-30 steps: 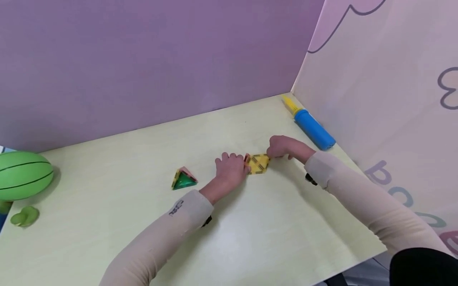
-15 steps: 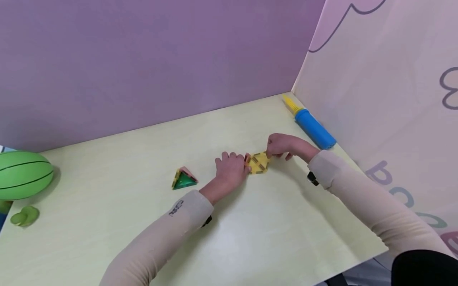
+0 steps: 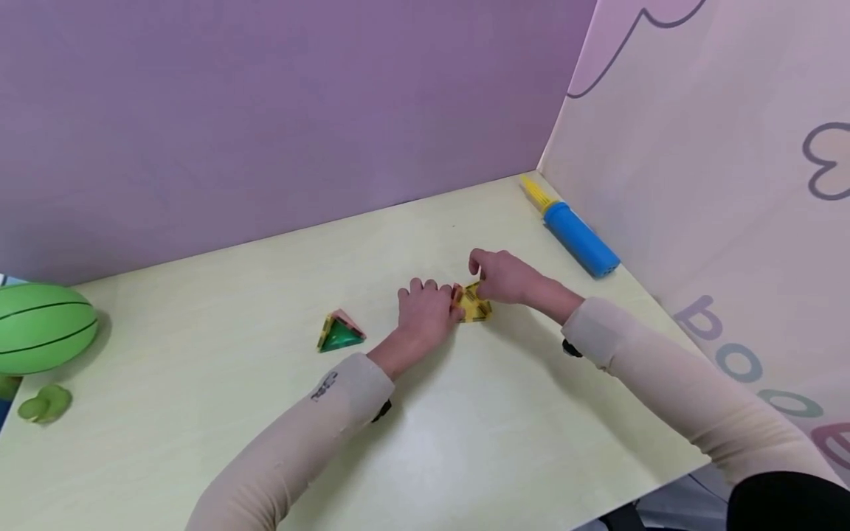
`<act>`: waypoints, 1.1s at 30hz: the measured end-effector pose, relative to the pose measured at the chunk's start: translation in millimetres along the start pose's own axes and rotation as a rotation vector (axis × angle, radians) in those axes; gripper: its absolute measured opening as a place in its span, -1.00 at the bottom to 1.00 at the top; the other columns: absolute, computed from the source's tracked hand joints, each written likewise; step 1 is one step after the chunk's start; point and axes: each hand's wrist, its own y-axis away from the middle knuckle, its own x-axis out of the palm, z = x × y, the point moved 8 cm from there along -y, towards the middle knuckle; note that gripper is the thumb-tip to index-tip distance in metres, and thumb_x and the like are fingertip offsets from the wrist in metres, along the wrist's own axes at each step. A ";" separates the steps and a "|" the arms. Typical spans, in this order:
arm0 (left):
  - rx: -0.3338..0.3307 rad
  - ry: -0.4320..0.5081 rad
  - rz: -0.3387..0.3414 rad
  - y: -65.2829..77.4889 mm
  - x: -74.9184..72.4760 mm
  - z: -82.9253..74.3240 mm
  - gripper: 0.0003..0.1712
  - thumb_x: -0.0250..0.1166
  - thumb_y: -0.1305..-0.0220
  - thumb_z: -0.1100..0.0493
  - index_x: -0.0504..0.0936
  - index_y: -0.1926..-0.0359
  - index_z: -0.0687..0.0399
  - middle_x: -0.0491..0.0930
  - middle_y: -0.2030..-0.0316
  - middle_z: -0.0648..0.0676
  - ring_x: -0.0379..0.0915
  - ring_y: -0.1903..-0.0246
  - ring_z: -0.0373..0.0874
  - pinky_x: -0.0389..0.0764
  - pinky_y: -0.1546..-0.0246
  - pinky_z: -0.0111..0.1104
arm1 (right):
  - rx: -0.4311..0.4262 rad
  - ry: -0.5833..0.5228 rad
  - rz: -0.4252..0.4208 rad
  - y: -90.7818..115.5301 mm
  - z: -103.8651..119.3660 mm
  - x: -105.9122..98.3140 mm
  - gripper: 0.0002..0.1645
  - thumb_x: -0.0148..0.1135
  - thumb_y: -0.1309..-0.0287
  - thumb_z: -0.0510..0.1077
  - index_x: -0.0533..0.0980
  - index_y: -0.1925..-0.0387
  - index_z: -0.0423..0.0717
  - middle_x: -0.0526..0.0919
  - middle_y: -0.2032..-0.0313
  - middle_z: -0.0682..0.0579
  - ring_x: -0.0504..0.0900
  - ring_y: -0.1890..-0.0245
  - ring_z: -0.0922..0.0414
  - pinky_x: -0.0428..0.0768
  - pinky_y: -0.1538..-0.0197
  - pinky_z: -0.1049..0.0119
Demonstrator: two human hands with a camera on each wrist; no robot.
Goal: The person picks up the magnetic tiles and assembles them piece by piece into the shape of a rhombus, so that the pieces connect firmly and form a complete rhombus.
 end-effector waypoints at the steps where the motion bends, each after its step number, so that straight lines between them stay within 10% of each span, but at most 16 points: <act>1: 0.003 0.000 -0.006 0.1 0.0 0.1 -0.48 0.17 -0.39 -0.30 0.61 -0.05 -0.01 0.53 0.20 0.06 0.34 0.09 0.06 0.44 -0.01 -0.04 | -0.016 0.005 -0.010 0.8 2.2 0.8 -0.56 0.30 -0.21 -0.21 0.41 -0.10 -0.17 0.64 0.13 -0.11 0.56 0.24 0.03 0.57 0.19 0.27; 33: 0.068 -0.015 -0.031 1.1 -1.1 -4.8 -0.59 0.21 -0.41 -0.18 0.69 -0.01 -0.01 0.65 0.23 0.04 0.46 0.22 -0.01 0.51 0.14 -0.14 | -0.140 0.026 0.023 -6.6 1.6 7.6 -0.53 0.37 -0.23 -0.16 0.53 -0.17 -0.06 0.65 0.06 -0.13 0.58 0.12 -0.02 0.62 -0.01 0.14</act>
